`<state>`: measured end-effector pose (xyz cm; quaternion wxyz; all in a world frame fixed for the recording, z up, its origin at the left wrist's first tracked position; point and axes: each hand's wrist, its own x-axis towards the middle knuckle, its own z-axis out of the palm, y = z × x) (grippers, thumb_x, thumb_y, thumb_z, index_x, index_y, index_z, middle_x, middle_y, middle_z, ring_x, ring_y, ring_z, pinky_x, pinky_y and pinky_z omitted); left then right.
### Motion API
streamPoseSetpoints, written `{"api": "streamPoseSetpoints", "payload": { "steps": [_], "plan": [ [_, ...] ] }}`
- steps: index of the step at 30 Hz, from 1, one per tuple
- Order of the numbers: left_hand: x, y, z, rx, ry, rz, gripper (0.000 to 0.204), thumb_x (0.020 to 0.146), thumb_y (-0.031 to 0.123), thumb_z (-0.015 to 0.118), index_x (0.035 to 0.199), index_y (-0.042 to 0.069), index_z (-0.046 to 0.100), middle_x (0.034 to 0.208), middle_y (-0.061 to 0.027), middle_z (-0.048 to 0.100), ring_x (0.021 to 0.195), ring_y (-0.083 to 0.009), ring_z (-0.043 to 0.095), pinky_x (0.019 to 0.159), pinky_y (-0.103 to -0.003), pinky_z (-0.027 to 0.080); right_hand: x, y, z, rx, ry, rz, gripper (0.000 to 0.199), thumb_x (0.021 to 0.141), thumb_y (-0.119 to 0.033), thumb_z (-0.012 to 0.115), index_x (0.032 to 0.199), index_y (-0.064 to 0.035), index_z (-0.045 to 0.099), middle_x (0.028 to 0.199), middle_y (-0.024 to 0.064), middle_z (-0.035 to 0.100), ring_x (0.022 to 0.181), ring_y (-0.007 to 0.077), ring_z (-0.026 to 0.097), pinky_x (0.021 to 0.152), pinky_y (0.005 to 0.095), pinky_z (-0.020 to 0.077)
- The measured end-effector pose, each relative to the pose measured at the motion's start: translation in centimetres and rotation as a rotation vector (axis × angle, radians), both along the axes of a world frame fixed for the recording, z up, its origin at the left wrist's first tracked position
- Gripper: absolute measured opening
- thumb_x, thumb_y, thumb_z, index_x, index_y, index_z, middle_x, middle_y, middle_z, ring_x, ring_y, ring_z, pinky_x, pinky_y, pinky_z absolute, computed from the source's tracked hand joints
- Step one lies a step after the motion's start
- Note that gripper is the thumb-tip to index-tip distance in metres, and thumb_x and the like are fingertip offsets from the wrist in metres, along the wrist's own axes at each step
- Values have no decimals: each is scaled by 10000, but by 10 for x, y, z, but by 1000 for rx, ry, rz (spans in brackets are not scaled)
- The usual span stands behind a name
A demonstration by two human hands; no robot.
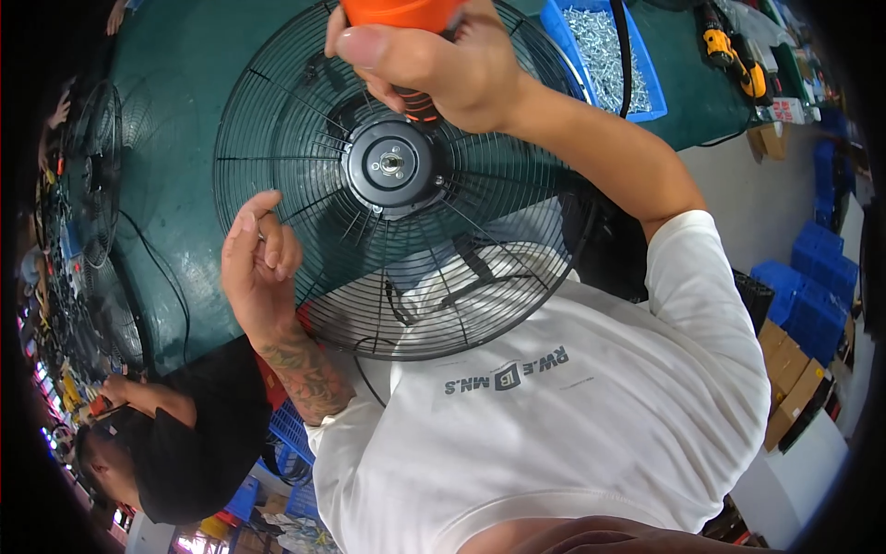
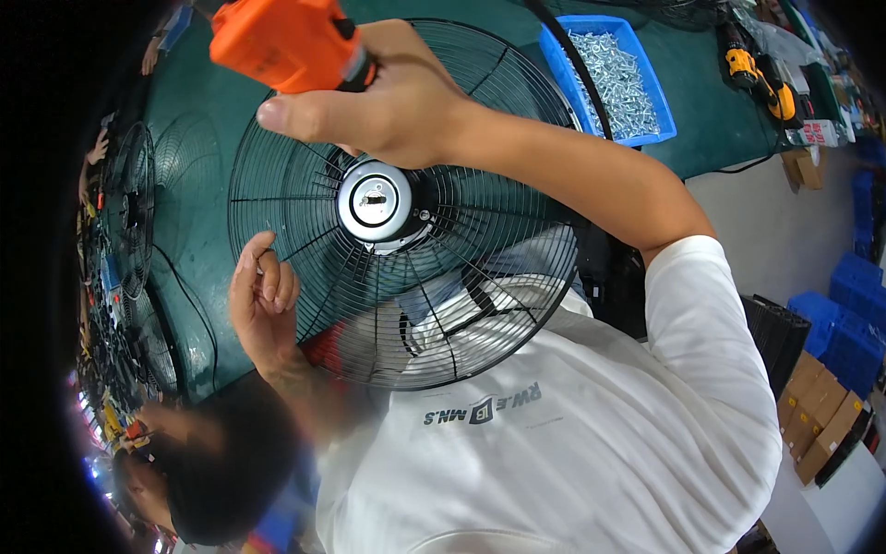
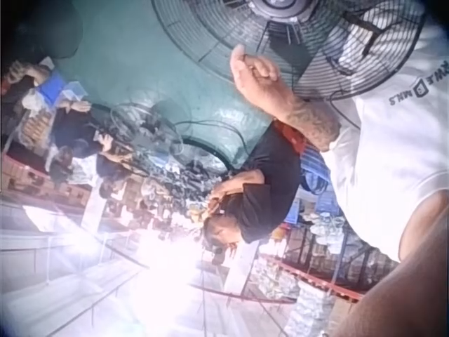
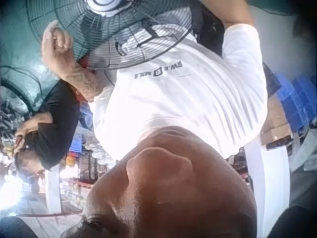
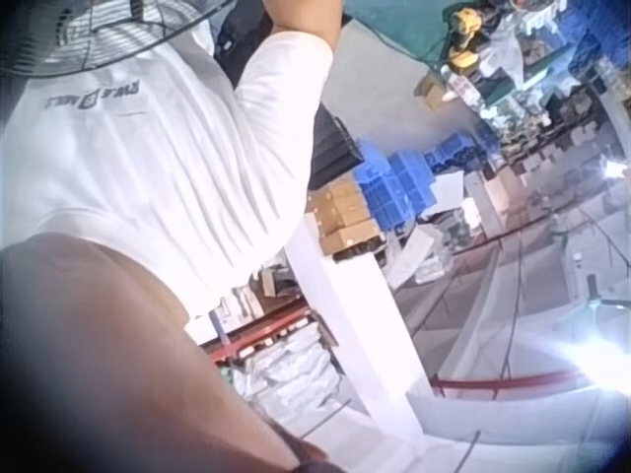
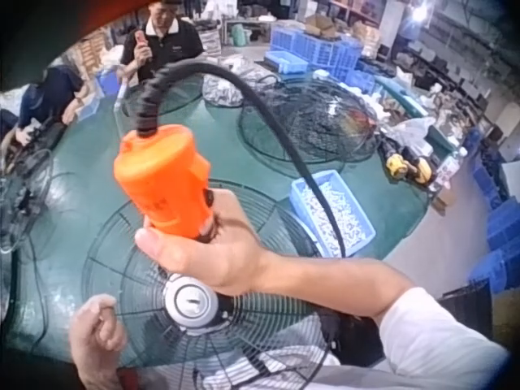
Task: The recorder is assembling an industrial fan by attaching the motor and frame using a power screwdriver.
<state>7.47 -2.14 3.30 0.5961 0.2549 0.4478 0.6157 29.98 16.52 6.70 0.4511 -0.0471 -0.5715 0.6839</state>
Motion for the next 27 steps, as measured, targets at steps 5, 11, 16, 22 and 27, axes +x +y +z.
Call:
{"api": "streamPoseSetpoints", "payload": {
  "steps": [5,11,16,22,27],
  "plan": [
    [-1,-1,-3,-40,30,65,403,1054,216,457,1267,-107,571,639,30,408,499,-59,351,459,-220,276,3,-3,4,-144,83,-65,141,906,-162,715,909,-47,635,703,-20,595,501,57,500,473,223,394],
    [0,1,0,-15,30,2,368,1065,181,438,1288,-85,558,652,31,399,521,-50,349,492,-212,301,5,4,8,-189,-17,-140,160,930,-195,688,899,-50,630,594,-37,543,456,55,483,440,220,374],
    [0,0,1,-9,25,29,364,1068,177,433,1287,-87,557,655,29,409,525,-56,366,496,-217,318,3,8,-1,-137,-20,-83,169,946,-209,682,873,-66,629,617,-45,551,479,48,490,460,225,376],
    [0,-2,0,-7,21,25,360,1071,181,433,1281,-85,556,659,26,418,527,-58,373,497,-215,320,-2,9,-6,-41,39,-89,155,938,-184,700,853,-73,633,676,-65,549,589,31,491,543,227,377],
    [0,-2,0,-19,12,26,354,1072,183,431,1275,-80,553,653,27,419,527,-54,373,494,-212,318,-3,6,-7,-55,25,-27,153,931,-174,708,846,-74,630,711,-71,555,626,29,486,567,236,378]
  ]
}}
